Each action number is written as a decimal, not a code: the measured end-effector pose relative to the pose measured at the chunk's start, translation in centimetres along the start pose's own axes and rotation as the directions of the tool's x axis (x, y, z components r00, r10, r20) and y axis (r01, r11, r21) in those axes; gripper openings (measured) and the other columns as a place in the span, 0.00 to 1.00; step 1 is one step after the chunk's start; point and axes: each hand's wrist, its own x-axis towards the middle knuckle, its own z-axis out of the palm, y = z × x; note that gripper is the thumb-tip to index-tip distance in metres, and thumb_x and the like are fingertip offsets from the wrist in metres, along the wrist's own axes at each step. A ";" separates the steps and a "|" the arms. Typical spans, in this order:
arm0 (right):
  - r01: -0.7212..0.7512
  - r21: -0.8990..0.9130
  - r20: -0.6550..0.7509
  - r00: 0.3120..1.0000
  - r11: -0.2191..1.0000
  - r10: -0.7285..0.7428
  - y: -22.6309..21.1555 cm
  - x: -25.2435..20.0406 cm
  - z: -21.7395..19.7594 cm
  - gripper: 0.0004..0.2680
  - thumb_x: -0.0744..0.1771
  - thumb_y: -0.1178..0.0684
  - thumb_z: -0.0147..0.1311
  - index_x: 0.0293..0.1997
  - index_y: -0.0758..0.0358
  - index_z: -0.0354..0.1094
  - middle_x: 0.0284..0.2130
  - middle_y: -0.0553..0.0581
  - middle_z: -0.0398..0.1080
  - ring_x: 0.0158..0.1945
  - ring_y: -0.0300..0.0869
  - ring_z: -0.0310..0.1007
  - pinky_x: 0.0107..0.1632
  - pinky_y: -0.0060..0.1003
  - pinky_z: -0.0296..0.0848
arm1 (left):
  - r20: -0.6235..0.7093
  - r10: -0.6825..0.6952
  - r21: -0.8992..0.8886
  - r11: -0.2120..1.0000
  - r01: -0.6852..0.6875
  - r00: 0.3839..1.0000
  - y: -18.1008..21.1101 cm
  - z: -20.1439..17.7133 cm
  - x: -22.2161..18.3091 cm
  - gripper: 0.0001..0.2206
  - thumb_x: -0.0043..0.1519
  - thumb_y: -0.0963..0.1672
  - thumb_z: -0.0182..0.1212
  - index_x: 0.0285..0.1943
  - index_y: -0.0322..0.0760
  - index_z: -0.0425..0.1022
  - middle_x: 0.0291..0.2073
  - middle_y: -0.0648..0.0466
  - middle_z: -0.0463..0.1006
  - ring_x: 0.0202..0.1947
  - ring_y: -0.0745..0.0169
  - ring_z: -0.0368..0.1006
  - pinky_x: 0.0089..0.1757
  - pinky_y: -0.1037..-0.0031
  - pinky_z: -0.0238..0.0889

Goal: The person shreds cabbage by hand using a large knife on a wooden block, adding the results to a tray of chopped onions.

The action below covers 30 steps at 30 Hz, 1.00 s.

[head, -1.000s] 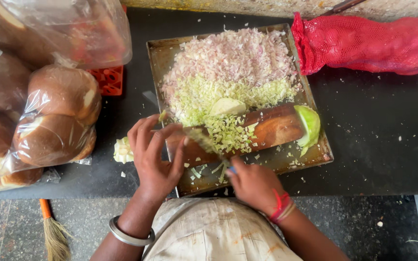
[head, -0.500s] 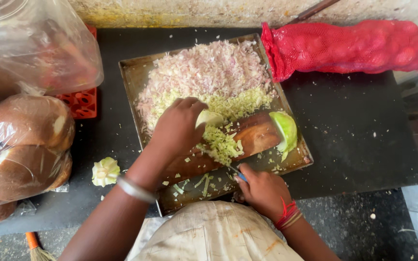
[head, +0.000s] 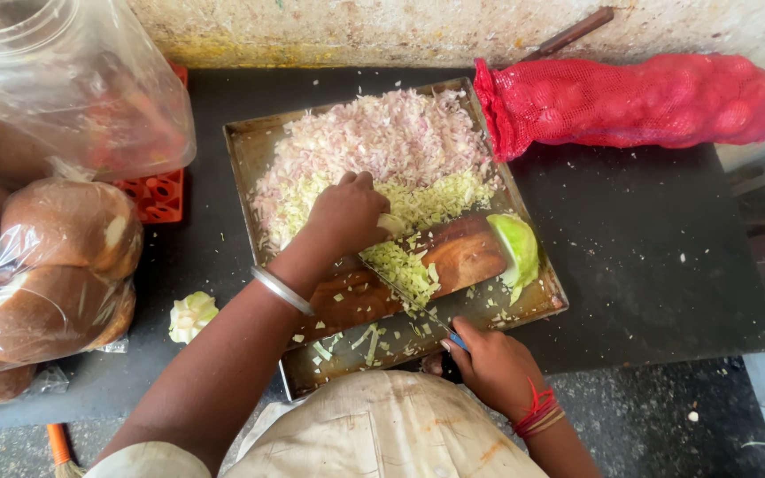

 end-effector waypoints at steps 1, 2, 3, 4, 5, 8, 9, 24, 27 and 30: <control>-0.009 -0.009 0.002 1.000 1.000 0.009 0.0 0.0 -0.1 0.11 0.67 0.45 0.52 0.51 0.55 0.67 0.27 0.65 0.76 0.33 0.63 0.75 0.37 0.57 0.72 | 0.009 -0.013 -0.016 1.000 0.013 1.000 0.0 0.0 -0.1 0.20 0.54 0.52 0.74 0.53 0.49 0.82 0.54 0.50 0.73 0.60 0.51 0.66 0.57 0.62 0.66; -0.001 0.001 -0.002 1.000 1.000 0.001 0.1 0.0 -0.2 0.11 0.67 0.45 0.52 0.50 0.55 0.67 0.27 0.65 0.76 0.33 0.63 0.75 0.37 0.57 0.72 | 0.017 -0.026 -0.031 0.999 0.027 0.999 0.0 -0.1 -0.3 0.20 0.53 0.52 0.74 0.54 0.50 0.82 0.54 0.51 0.73 0.60 0.52 0.66 0.57 0.62 0.66; 0.008 0.012 -0.003 1.000 1.000 -0.008 0.1 0.0 -0.3 0.10 0.67 0.46 0.52 0.50 0.56 0.66 0.27 0.65 0.76 0.33 0.63 0.75 0.37 0.57 0.72 | 0.028 -0.041 -0.047 0.998 0.043 0.999 -0.1 -0.2 -0.5 0.21 0.52 0.52 0.74 0.54 0.50 0.81 0.55 0.52 0.73 0.59 0.53 0.66 0.58 0.63 0.65; 0.018 0.023 -0.005 1.000 1.000 -0.018 0.2 0.0 -0.4 0.10 0.67 0.46 0.52 0.50 0.56 0.66 0.27 0.65 0.76 0.33 0.62 0.76 0.36 0.57 0.72 | -0.021 -0.055 -0.089 0.995 0.052 0.998 -0.3 -0.3 -0.9 0.20 0.52 0.52 0.74 0.53 0.51 0.82 0.57 0.52 0.72 0.60 0.53 0.65 0.58 0.63 0.64; 0.010 0.018 -0.003 1.000 1.000 -0.010 0.1 0.0 -0.4 0.10 0.67 0.46 0.52 0.49 0.56 0.67 0.27 0.64 0.76 0.33 0.62 0.76 0.37 0.57 0.72 | -0.067 -0.071 -0.128 0.990 0.062 0.995 -0.8 -0.4 -1.5 0.19 0.52 0.52 0.74 0.52 0.51 0.83 0.59 0.53 0.72 0.61 0.52 0.65 0.58 0.62 0.64; 0.027 0.025 -0.016 1.000 0.999 -0.026 0.0 0.0 -0.3 0.09 0.67 0.46 0.52 0.48 0.56 0.67 0.27 0.64 0.76 0.33 0.62 0.76 0.37 0.57 0.72 | -0.257 -0.160 -0.328 0.942 0.069 0.953 -1.9 -0.8 -3.6 0.17 0.52 0.50 0.75 0.51 0.50 0.85 0.60 0.48 0.73 0.62 0.48 0.64 0.57 0.58 0.63; 0.060 0.038 -0.034 0.998 0.997 -0.059 -0.1 0.0 -0.3 0.09 0.67 0.47 0.52 0.48 0.56 0.67 0.27 0.63 0.76 0.32 0.62 0.76 0.36 0.56 0.72 | -0.322 -0.200 -0.405 0.912 0.056 0.925 -2.2 -1.0 -4.2 0.17 0.53 0.49 0.75 0.51 0.48 0.85 0.60 0.46 0.73 0.62 0.45 0.64 0.57 0.57 0.63; -0.119 -0.116 -0.063 0.992 0.986 0.112 -2.0 1.1 -3.9 0.12 0.68 0.43 0.44 0.56 0.52 0.64 0.19 0.61 0.74 0.23 0.57 0.77 0.28 0.55 0.73 | -0.548 -0.596 -0.806 0.564 -0.180 0.586 -3.2 -3.8 -14.8 0.21 0.64 0.42 0.72 0.67 0.34 0.78 0.32 0.46 0.80 0.31 0.75 0.69 0.35 0.83 0.63; 0.118 -0.037 -0.074 0.990 0.992 -0.120 -1.8 0.1 -2.3 0.12 0.68 0.46 0.46 0.54 0.57 0.64 0.20 0.63 0.74 0.24 0.60 0.76 0.28 0.57 0.72 | -0.508 -0.605 -0.832 0.530 -0.166 0.613 -2.7 -2.4 -15.3 0.21 0.61 0.42 0.71 0.64 0.33 0.76 0.39 0.51 0.85 0.36 0.74 0.80 0.39 0.81 0.75; 0.066 -0.119 -0.010 0.998 0.991 -0.067 -1.5 -0.4 -0.8 0.11 0.69 0.46 0.46 0.50 0.59 0.64 0.21 0.64 0.75 0.26 0.61 0.76 0.31 0.59 0.72 | -0.483 -0.605 -0.856 0.478 -0.196 0.633 -1.6 -1.3 -15.8 0.22 0.60 0.40 0.71 0.65 0.33 0.77 0.40 0.49 0.85 0.37 0.73 0.77 0.38 0.79 0.73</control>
